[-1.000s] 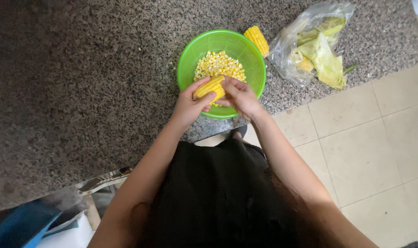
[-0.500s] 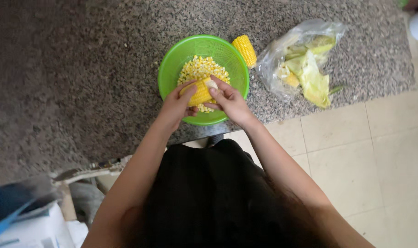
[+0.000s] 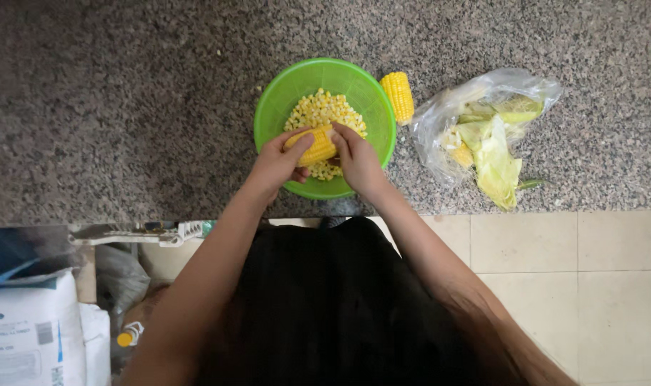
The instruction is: The person removes the husks and silk from ears of corn by hand and then removes the kernels from a cob into a green bowl.
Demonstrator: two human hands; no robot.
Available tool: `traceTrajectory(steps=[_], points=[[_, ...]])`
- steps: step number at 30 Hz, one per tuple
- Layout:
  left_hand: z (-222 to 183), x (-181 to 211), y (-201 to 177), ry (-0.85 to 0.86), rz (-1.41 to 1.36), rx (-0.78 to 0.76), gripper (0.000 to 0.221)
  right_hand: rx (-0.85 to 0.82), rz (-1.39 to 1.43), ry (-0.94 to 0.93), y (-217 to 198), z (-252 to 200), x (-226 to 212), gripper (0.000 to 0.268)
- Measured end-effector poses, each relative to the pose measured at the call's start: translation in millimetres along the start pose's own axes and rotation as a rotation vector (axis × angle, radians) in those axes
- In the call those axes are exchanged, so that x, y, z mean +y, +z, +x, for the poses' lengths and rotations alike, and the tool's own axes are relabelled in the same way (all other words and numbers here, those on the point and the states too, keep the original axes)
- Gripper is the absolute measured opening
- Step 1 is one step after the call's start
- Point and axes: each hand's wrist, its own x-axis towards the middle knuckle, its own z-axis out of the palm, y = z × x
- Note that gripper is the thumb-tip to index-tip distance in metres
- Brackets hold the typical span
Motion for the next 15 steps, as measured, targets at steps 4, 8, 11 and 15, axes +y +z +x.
traceTrajectory(steps=[4,8,11,15], points=[[15,18,-22,-0.061,0.073,-0.068,0.051,-0.121,0.072,-0.119,-7,1,-3,0.052],[25,36,-41,-0.008,0.24,-0.202,0.05,-0.177,0.172,-0.25,-7,2,-12,0.066],[31,48,-57,0.027,0.351,-0.307,0.05,-0.224,0.16,-0.128,-1,4,-25,0.067],[42,59,-67,0.015,0.389,-0.438,0.048,-0.226,-0.09,-0.03,3,-4,-48,0.06]])
